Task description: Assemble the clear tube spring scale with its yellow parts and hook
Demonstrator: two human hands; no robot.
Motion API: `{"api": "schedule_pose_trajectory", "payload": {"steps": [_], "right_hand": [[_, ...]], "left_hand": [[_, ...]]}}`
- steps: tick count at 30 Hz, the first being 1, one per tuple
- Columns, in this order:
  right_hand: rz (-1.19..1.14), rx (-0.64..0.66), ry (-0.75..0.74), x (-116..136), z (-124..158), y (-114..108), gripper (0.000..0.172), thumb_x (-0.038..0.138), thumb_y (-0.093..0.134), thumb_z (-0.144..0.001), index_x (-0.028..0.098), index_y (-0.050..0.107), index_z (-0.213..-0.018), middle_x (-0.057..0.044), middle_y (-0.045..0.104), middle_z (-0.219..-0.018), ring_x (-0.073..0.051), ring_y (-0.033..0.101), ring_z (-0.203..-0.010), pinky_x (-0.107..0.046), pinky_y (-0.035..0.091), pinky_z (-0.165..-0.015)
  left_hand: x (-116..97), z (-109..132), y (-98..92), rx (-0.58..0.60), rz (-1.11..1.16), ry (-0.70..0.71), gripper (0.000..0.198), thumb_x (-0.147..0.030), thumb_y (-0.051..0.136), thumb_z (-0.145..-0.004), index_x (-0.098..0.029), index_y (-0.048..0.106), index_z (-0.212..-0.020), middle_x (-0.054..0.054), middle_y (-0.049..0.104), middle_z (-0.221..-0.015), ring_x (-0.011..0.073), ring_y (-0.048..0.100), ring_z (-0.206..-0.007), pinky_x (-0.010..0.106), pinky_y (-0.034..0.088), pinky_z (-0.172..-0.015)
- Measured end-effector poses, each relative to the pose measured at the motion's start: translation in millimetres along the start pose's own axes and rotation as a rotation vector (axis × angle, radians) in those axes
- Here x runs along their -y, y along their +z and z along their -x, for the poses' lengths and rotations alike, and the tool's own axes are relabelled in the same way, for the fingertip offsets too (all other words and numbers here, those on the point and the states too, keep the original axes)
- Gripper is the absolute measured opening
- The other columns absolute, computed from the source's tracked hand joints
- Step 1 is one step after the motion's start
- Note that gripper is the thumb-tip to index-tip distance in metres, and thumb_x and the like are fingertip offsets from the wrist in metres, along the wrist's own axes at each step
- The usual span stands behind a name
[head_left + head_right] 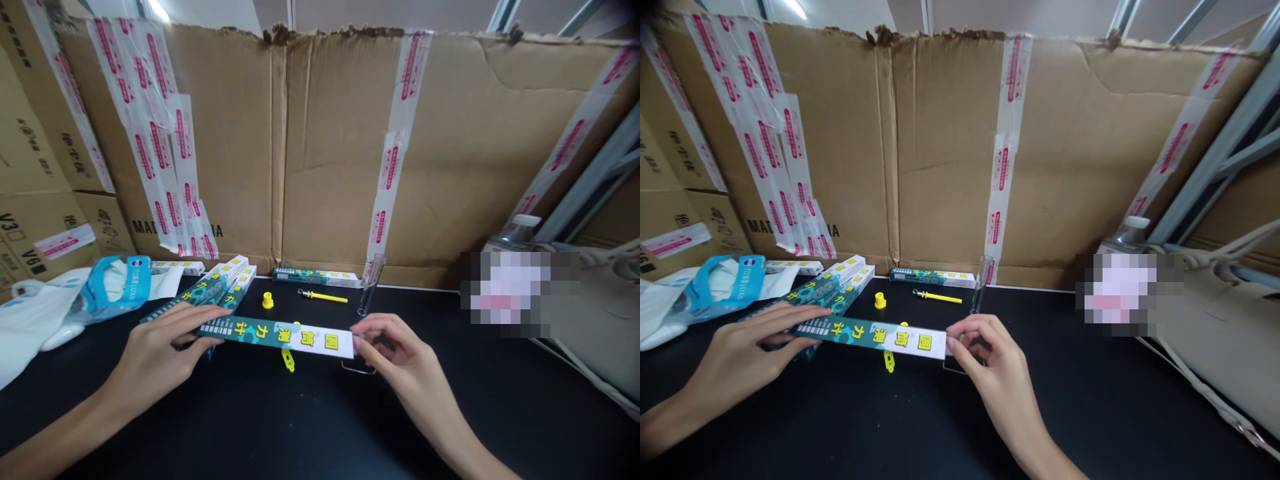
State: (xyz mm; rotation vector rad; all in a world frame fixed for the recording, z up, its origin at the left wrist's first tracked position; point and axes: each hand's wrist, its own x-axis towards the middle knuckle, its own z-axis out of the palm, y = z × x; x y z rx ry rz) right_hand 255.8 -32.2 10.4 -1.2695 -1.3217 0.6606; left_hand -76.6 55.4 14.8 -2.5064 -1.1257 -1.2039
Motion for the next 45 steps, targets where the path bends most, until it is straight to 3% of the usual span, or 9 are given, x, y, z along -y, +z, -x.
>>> {"api": "schedule_pose_trajectory", "payload": {"steps": [4,10,15,18,22,27,33,38,45], "right_hand": [[0.229,-0.087,-0.087,-5.4,-1.8,-2.9,0.017,0.040,0.071,-0.083,0.024,0.075,-0.079,-0.008,0.062,-0.103,-0.022,0.060,-0.085,-0.036,0.050,-0.072],[-0.052,0.047,0.114,-0.9,-0.3,1.4,0.031,0.051,0.069,-0.084,0.023,0.072,-0.097,-0.005,0.073,-0.093,-0.020,0.070,-0.079,-0.032,0.057,-0.074],[-0.091,-0.005,0.106,-0.2,0.7,3.0,0.042,0.048,0.074,-0.079,0.022,0.070,-0.112,-0.008,0.075,-0.105,-0.024,0.072,-0.098,-0.031,0.059,-0.084],[-0.064,-0.034,0.088,-4.2,0.1,1.4,0.042,0.047,0.075,-0.078,0.021,0.071,-0.111,-0.010,0.075,-0.109,-0.023,0.072,-0.093,-0.031,0.061,-0.082],[0.050,-0.073,0.018,-8.6,1.1,-1.4,0.035,0.044,0.073,-0.081,0.021,0.074,-0.106,-0.007,0.075,-0.093,-0.021,0.072,-0.082,-0.032,0.062,-0.079],[0.087,-0.051,-0.021,-3.7,5.4,0.3,0.034,0.044,0.070,-0.084,0.022,0.075,-0.109,-0.007,0.076,-0.096,-0.021,0.072,-0.084,-0.032,0.062,-0.080],[-0.015,-0.021,0.069,-2.4,2.8,3.1,0.039,0.046,0.074,-0.081,0.021,0.075,-0.111,-0.008,0.078,-0.100,-0.024,0.074,-0.090,-0.033,0.061,-0.084],[-0.199,-0.060,0.217,-1.3,-4.8,-0.2,0.050,0.047,0.084,-0.070,0.020,0.074,-0.111,-0.009,0.078,-0.106,-0.028,0.072,-0.103,-0.036,0.058,-0.092],[-0.336,-0.079,0.322,-7.4,-5.5,-2.2,0.051,0.045,0.088,-0.066,0.017,0.075,-0.107,-0.009,0.079,-0.101,-0.028,0.073,-0.100,-0.039,0.055,-0.096]], "left_hand": [[-1.7,1.4,1.4,-0.014,-0.016,0.034,0.027,-0.046,0.061,-0.092,-0.030,0.075,-0.109,-0.001,0.079,-0.103,0.0240,0.075,-0.090,0.038,0.067,-0.078],[-0.6,2.8,0.7,-0.016,-0.040,0.003,0.027,-0.045,0.061,-0.092,-0.029,0.075,-0.109,0.000,0.078,-0.105,0.0251,0.073,-0.093,0.038,0.068,-0.074],[0.3,2.1,-0.2,-0.024,-0.052,0.061,0.025,-0.039,0.062,-0.092,-0.028,0.074,-0.112,0.001,0.078,-0.104,0.0245,0.073,-0.092,0.038,0.066,-0.076],[-0.6,2.5,-0.9,-0.032,-0.075,0.094,0.024,-0.035,0.063,-0.092,-0.029,0.073,-0.113,0.000,0.078,-0.104,0.0247,0.073,-0.093,0.041,0.064,-0.083],[-3.7,2.8,-3.1,-0.064,-0.111,0.172,0.023,-0.032,0.064,-0.092,-0.028,0.072,-0.114,0.000,0.078,-0.103,0.0234,0.075,-0.086,0.046,0.058,-0.095],[-8.4,3.3,-5.6,-0.072,-0.141,0.263,0.026,-0.026,0.065,-0.093,-0.028,0.067,-0.119,-0.001,0.078,-0.105,0.0212,0.075,-0.088,0.045,0.054,-0.101],[-10.8,6.8,-5.9,-0.075,-0.181,0.302,0.032,-0.021,0.067,-0.092,-0.027,0.066,-0.123,0.000,0.077,-0.108,0.0207,0.074,-0.092,0.043,0.054,-0.098],[-11.9,2.8,-5.6,-0.098,-0.165,0.304,0.027,-0.021,0.066,-0.092,-0.023,0.067,-0.119,0.001,0.078,-0.106,0.0194,0.075,-0.088,0.042,0.050,-0.105],[-13.0,1.5,-6.7,-0.112,-0.148,0.301,0.028,-0.021,0.067,-0.092,-0.025,0.067,-0.119,-0.001,0.078,-0.105,0.0189,0.075,-0.087,0.042,0.051,-0.106]]}}
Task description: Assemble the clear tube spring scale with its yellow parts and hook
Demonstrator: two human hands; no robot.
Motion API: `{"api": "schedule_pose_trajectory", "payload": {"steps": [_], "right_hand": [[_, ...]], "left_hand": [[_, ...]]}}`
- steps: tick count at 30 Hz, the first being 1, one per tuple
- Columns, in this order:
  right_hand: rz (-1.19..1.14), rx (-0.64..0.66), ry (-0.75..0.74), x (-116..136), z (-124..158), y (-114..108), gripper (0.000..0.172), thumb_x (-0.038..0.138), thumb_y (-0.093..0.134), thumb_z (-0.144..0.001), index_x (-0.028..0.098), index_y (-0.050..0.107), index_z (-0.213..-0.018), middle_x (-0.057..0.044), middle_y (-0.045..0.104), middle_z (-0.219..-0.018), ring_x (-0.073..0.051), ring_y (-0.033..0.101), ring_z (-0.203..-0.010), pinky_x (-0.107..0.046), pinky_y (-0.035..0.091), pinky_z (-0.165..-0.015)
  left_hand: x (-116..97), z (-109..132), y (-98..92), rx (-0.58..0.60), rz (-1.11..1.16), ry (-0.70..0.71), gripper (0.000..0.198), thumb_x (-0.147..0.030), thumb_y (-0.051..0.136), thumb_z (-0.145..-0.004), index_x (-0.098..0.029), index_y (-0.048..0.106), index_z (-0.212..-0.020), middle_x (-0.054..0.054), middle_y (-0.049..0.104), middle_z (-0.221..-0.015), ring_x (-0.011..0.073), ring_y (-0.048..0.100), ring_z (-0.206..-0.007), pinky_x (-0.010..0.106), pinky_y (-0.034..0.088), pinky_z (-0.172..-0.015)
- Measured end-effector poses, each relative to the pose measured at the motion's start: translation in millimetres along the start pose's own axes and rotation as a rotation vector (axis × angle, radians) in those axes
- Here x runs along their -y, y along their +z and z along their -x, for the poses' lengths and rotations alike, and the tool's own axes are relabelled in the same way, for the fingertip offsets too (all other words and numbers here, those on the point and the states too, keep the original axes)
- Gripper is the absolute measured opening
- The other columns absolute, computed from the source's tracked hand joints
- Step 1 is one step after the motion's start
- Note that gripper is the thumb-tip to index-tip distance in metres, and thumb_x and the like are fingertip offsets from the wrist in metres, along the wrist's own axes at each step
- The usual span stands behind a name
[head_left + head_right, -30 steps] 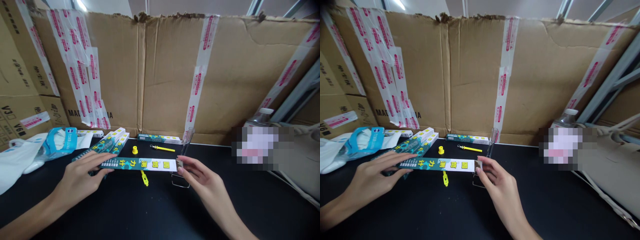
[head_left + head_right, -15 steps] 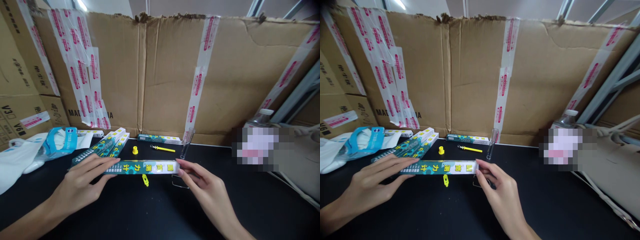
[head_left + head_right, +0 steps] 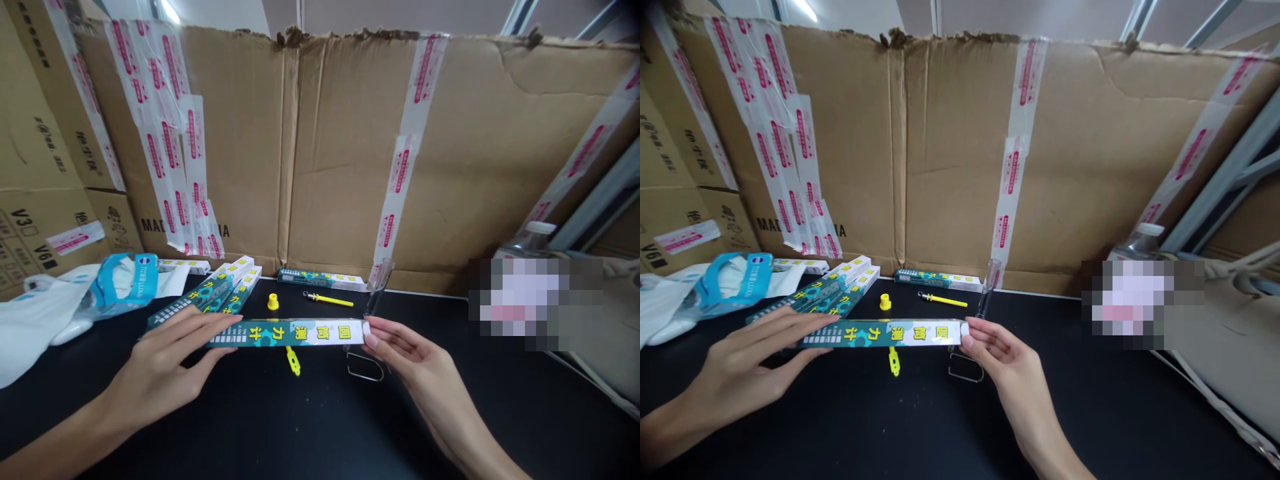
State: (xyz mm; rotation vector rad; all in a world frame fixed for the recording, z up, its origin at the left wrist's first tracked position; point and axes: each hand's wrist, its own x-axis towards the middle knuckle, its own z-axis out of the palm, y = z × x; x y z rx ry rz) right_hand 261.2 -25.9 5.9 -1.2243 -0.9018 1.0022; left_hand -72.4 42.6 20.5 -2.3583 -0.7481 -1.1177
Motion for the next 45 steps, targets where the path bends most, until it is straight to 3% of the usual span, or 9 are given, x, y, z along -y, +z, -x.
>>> {"api": "schedule_pose_trajectory", "payload": {"steps": [10,18,23,27,33,35,36,41,45], "right_hand": [[0.113,0.010,-0.046,2.1,-1.3,-1.7,0.043,0.046,0.086,-0.068,0.016,0.078,-0.098,-0.010,0.080,-0.099,-0.033,0.072,-0.101,-0.047,0.053,-0.099],[0.274,0.059,-0.252,-3.0,11.2,1.7,0.043,0.045,0.072,-0.084,0.024,0.071,-0.121,-0.009,0.073,-0.121,-0.029,0.069,-0.111,-0.044,0.055,-0.100],[0.393,0.159,-0.427,-5.2,18.0,1.1,0.039,0.039,0.059,-0.095,0.030,0.056,-0.133,-0.010,0.063,-0.137,-0.026,0.068,-0.113,-0.037,0.061,-0.090],[0.496,0.248,-0.469,-2.3,21.1,3.7,0.050,0.035,0.051,-0.099,0.037,0.036,-0.147,-0.008,0.047,-0.153,-0.025,0.062,-0.124,-0.045,0.052,-0.104],[0.664,0.151,-0.612,1.0,20.2,4.5,0.056,0.030,0.053,-0.097,0.030,0.033,-0.150,-0.012,0.049,-0.151,-0.028,0.061,-0.124,-0.047,0.054,-0.102],[0.712,0.160,-0.652,2.2,19.3,2.9,0.053,0.028,0.051,-0.097,0.030,0.034,-0.148,-0.011,0.055,-0.147,-0.026,0.065,-0.120,-0.043,0.056,-0.099],[0.735,0.167,-0.663,2.7,19.0,2.3,0.052,0.026,0.051,-0.098,0.030,0.035,-0.147,-0.010,0.058,-0.144,-0.024,0.066,-0.117,-0.041,0.056,-0.098],[0.830,0.268,-0.748,1.1,20.6,2.9,0.041,0.018,0.048,-0.096,0.029,0.048,-0.136,-0.009,0.067,-0.130,-0.024,0.062,-0.122,-0.040,0.054,-0.101],[0.869,0.396,-0.829,-0.5,23.3,5.3,0.034,0.011,0.047,-0.095,0.030,0.060,-0.120,-0.006,0.069,-0.124,-0.025,0.053,-0.130,-0.041,0.054,-0.101]], "left_hand": [[-0.8,3.4,0.9,0.020,0.022,-0.001,0.033,-0.023,0.070,-0.090,-0.028,0.066,-0.122,-0.001,0.078,-0.106,0.0199,0.075,-0.088,0.041,0.055,-0.101],[2.2,8.2,-8.4,0.150,0.133,0.044,0.045,-0.024,0.063,-0.094,-0.032,0.056,-0.137,-0.002,0.075,-0.108,0.0185,0.073,-0.091,0.040,0.054,-0.102],[-0.8,8.9,-9.7,0.017,0.018,0.136,0.045,-0.020,0.073,-0.082,-0.027,0.063,-0.126,-0.005,0.075,-0.084,0.0156,0.071,-0.068,0.032,0.062,-0.084],[-7.1,10.4,-8.4,-0.042,-0.019,0.151,0.037,-0.024,0.076,-0.078,-0.023,0.065,-0.114,-0.002,0.074,-0.082,0.0175,0.071,-0.069,0.028,0.063,-0.066],[-5.0,-3.8,-10.5,-0.127,-0.118,-0.118,0.012,-0.028,0.068,-0.087,-0.023,0.059,-0.094,-0.002,0.068,-0.080,0.0153,0.066,-0.064,0.029,0.059,-0.061],[2.2,-9.6,-11.6,-0.049,-0.148,-0.231,0.011,-0.032,0.063,-0.090,-0.022,0.058,-0.090,-0.002,0.065,-0.079,0.0147,0.064,-0.063,0.029,0.055,-0.059],[6.2,-11.5,-11.9,-0.044,-0.151,-0.291,0.015,-0.036,0.061,-0.090,-0.022,0.058,-0.086,-0.002,0.063,-0.077,0.0161,0.063,-0.064,0.030,0.054,-0.059],[17.9,-10.9,-8.7,0.132,-0.295,-0.239,0.017,-0.038,0.061,-0.084,-0.021,0.060,-0.081,0.004,0.065,-0.075,0.0280,0.064,-0.082,0.036,0.052,-0.062],[19.8,-9.3,-5.0,0.219,-0.375,-0.165,0.038,-0.042,0.063,-0.082,-0.024,0.068,-0.115,0.014,0.069,-0.109,0.0424,0.060,-0.105,0.056,0.050,-0.080]]}}
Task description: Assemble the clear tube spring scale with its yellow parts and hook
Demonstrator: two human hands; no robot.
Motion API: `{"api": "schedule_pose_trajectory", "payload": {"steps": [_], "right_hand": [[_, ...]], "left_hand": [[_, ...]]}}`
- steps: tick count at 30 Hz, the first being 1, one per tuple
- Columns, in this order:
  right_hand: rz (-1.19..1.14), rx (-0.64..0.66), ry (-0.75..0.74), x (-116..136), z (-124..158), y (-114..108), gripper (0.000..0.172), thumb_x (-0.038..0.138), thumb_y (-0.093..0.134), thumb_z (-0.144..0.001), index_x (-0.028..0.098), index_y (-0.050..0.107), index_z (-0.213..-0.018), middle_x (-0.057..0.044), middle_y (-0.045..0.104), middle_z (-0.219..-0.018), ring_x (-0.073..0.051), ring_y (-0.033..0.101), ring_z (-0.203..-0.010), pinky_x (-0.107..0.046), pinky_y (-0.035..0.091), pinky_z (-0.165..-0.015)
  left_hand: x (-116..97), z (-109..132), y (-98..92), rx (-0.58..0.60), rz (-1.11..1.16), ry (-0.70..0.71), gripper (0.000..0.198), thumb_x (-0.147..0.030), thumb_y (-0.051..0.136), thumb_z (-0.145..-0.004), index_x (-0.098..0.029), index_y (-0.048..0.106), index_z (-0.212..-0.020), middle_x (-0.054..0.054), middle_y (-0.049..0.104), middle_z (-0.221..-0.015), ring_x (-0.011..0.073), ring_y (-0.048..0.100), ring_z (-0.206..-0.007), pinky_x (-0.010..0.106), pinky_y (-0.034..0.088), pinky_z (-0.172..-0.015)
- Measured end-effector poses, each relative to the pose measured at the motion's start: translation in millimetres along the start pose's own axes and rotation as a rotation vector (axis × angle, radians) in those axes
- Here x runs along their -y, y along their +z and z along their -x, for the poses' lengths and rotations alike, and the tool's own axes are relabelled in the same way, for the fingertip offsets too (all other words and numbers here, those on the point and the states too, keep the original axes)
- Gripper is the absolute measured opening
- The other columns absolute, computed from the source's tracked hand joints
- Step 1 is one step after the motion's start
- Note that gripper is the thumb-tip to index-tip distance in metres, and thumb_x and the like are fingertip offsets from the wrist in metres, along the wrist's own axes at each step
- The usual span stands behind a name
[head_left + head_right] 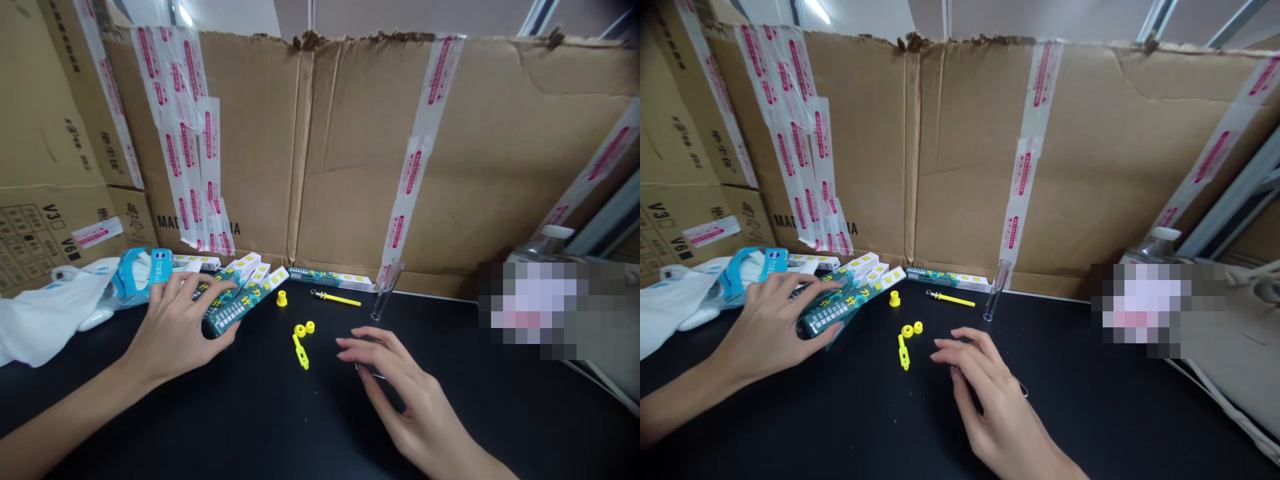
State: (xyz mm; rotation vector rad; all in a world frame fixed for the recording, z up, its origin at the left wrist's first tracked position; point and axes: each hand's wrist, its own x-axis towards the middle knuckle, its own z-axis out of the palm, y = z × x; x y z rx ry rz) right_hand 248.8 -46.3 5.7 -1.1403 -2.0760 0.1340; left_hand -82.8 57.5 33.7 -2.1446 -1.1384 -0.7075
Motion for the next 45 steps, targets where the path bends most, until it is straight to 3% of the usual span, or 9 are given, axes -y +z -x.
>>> {"api": "schedule_pose_trajectory", "payload": {"steps": [4,12,15,20,27,31,36,40,45], "right_hand": [[-0.008,0.031,-0.063,2.1,-1.4,-0.1,0.035,0.007,0.044,-0.095,0.027,0.061,-0.117,-0.007,0.071,-0.118,-0.026,0.054,-0.127,-0.042,0.055,-0.099],[-0.024,0.037,-0.066,1.7,-1.4,-1.4,0.036,0.006,0.043,-0.094,0.028,0.062,-0.116,-0.007,0.073,-0.114,-0.026,0.057,-0.123,-0.041,0.057,-0.096],[-0.035,0.003,-0.058,0.0,-1.8,-1.2,0.036,0.005,0.044,-0.093,0.028,0.062,-0.114,-0.005,0.073,-0.112,-0.025,0.058,-0.120,-0.040,0.056,-0.095],[-0.008,-0.181,-0.003,-3.3,-5.4,-4.8,0.030,0.007,0.046,-0.094,0.027,0.065,-0.107,-0.005,0.073,-0.102,-0.023,0.064,-0.106,-0.036,0.057,-0.086],[0.069,-0.369,0.163,-16.7,-7.2,-16.5,0.020,0.018,0.050,-0.095,0.025,0.068,-0.093,-0.006,0.071,-0.097,-0.024,0.067,-0.094,-0.037,0.054,-0.081],[0.147,-0.431,0.239,-27.0,-9.7,-22.0,0.020,0.021,0.050,-0.094,0.024,0.070,-0.090,-0.007,0.072,-0.095,-0.024,0.067,-0.091,-0.036,0.053,-0.079],[0.210,-0.484,0.335,-40.1,-11.2,-27.0,0.022,0.025,0.050,-0.091,0.023,0.072,-0.089,-0.006,0.075,-0.093,-0.024,0.070,-0.087,-0.032,0.051,-0.072],[0.208,-0.473,0.387,-45.8,-10.8,-28.1,0.023,0.029,0.051,-0.088,0.023,0.073,-0.087,-0.005,0.077,-0.090,-0.023,0.071,-0.082,-0.031,0.052,-0.071],[0.165,-0.365,0.394,-44.2,-11.3,-24.6,0.024,0.030,0.049,-0.089,0.022,0.072,-0.089,-0.005,0.076,-0.086,-0.022,0.070,-0.073,-0.032,0.052,-0.067]], "left_hand": [[3.6,0.3,4.5,0.120,0.086,0.112,0.049,-0.035,0.060,-0.088,-0.041,0.056,-0.137,0.007,0.053,-0.146,0.0434,0.048,-0.132,0.061,0.046,-0.093],[1.8,6.0,17.6,-0.014,0.203,0.080,0.034,-0.037,0.054,-0.094,-0.018,0.066,-0.121,0.013,0.070,-0.127,0.0355,0.059,-0.126,0.058,0.041,-0.108],[4.5,7.8,19.7,-0.018,0.195,0.117,0.037,-0.035,0.047,-0.100,-0.015,0.062,-0.127,0.014,0.067,-0.131,0.0336,0.061,-0.125,0.054,0.043,-0.110],[12.3,9.8,17.5,0.024,0.141,0.213,0.037,-0.017,0.035,-0.102,-0.018,0.073,-0.103,0.012,0.055,-0.145,0.0362,0.060,-0.125,0.062,0.040,-0.110],[13.4,15.9,25.5,0.006,0.126,0.001,0.045,-0.039,0.036,-0.102,-0.018,0.066,-0.129,0.018,0.069,-0.126,0.0396,0.061,-0.122,0.061,0.051,-0.097],[12.6,17.5,27.4,-0.016,0.154,-0.008,0.042,-0.038,0.035,-0.103,-0.024,0.068,-0.124,0.011,0.072,-0.122,0.0346,0.065,-0.117,0.051,0.055,-0.094],[1.0,12.8,13.9,0.085,-0.118,-0.053,0.052,-0.033,0.027,-0.103,-0.013,0.065,-0.132,0.022,0.072,-0.117,0.0414,0.068,-0.108,0.051,0.060,-0.076],[-6.8,9.8,3.0,0.187,-0.177,-0.120,0.052,-0.031,0.027,-0.102,-0.013,0.063,-0.135,0.023,0.070,-0.120,0.0408,0.069,-0.106,0.050,0.059,-0.075],[-0.9,14.3,10.8,0.178,-0.006,-0.096,0.056,-0.037,0.023,-0.103,-0.015,0.060,-0.137,0.019,0.066,-0.129,0.0406,0.062,-0.118,0.057,0.054,-0.089]]}}
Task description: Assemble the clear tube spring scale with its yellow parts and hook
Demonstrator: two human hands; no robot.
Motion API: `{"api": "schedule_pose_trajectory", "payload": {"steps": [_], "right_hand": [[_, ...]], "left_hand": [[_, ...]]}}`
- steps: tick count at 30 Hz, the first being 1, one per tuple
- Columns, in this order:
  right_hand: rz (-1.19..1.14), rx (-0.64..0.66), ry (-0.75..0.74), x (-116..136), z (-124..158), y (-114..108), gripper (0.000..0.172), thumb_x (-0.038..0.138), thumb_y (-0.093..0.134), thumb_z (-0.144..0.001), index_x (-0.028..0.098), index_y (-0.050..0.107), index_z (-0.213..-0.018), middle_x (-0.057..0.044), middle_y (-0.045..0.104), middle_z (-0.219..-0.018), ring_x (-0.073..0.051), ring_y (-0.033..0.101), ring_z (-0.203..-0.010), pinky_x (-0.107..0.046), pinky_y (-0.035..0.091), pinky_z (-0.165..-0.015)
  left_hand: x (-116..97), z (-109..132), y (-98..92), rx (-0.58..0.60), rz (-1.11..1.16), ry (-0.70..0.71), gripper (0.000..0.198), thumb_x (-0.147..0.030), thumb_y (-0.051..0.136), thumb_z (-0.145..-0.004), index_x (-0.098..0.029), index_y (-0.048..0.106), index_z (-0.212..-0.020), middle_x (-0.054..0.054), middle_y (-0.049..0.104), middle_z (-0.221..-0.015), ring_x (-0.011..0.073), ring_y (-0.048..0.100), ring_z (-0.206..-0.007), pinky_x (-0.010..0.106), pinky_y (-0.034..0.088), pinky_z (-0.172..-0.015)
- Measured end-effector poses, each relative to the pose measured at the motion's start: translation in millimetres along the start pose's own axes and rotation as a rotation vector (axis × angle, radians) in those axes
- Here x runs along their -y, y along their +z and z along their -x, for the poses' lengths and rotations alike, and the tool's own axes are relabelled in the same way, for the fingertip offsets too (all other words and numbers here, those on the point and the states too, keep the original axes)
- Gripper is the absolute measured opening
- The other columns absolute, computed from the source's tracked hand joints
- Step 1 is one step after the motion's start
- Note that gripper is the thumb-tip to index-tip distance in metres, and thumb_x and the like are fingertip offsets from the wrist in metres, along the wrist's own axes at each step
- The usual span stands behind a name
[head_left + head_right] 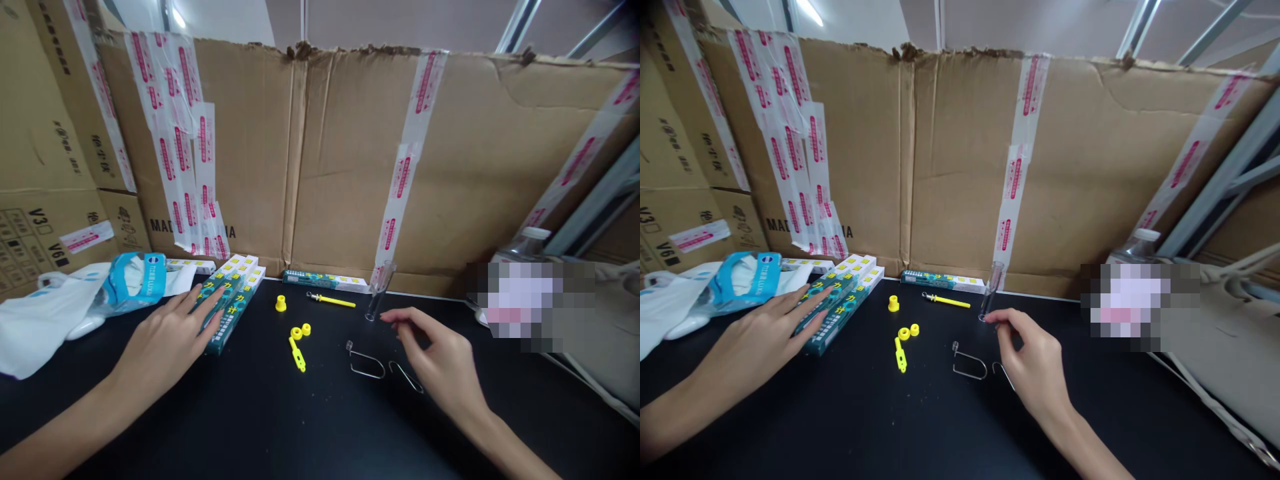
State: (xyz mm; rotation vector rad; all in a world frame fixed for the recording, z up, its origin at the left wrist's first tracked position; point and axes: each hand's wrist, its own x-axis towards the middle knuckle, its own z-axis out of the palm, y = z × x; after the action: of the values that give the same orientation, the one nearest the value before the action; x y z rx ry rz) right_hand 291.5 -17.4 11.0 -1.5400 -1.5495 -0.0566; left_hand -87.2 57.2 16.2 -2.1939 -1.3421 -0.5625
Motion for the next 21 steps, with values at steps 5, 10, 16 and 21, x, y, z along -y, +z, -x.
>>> {"api": "schedule_pose_trajectory", "payload": {"steps": [5,10,16,21], "right_hand": [[-0.048,0.184,-0.072,2.4,5.1,9.5,0.024,0.027,0.047,-0.092,0.022,0.070,-0.097,-0.005,0.074,-0.084,-0.021,0.070,-0.070,-0.032,0.056,-0.068],[-0.031,0.255,-0.169,1.3,9.7,19.7,0.024,0.021,0.045,-0.094,0.023,0.068,-0.099,-0.005,0.073,-0.089,-0.020,0.070,-0.074,-0.033,0.058,-0.072],[-0.076,0.289,-0.186,-9.7,12.0,26.4,0.028,0.018,0.040,-0.099,0.023,0.060,-0.117,-0.007,0.072,-0.106,-0.018,0.073,-0.086,-0.030,0.061,-0.076],[0.037,0.378,-0.317,-7.2,7.0,28.3,0.047,0.003,0.033,-0.094,0.024,0.049,-0.133,-0.009,0.065,-0.130,-0.020,0.064,-0.120,-0.037,0.053,-0.102]], "left_hand": [[1.9,-1.3,8.7,-0.074,0.058,0.082,0.058,-0.045,0.025,-0.104,-0.013,0.050,-0.145,0.018,0.054,-0.145,0.0410,0.047,-0.135,0.062,0.041,-0.105],[-15.6,-3.1,-9.2,-0.149,0.216,0.299,0.043,-0.030,0.041,-0.104,-0.016,0.048,-0.144,0.016,0.052,-0.147,0.0355,0.044,-0.138,0.056,0.032,-0.114],[-61.9,19.4,-29.5,0.032,0.732,0.467,0.015,-0.013,0.049,-0.098,-0.020,0.061,-0.104,0.000,0.072,-0.088,0.0153,0.066,-0.077,0.026,0.051,-0.073],[-79.8,21.2,-26.5,0.110,0.938,0.397,0.018,-0.011,0.047,-0.096,-0.021,0.060,-0.089,-0.001,0.067,-0.076,0.0141,0.061,-0.068,0.025,0.044,-0.063]]}}
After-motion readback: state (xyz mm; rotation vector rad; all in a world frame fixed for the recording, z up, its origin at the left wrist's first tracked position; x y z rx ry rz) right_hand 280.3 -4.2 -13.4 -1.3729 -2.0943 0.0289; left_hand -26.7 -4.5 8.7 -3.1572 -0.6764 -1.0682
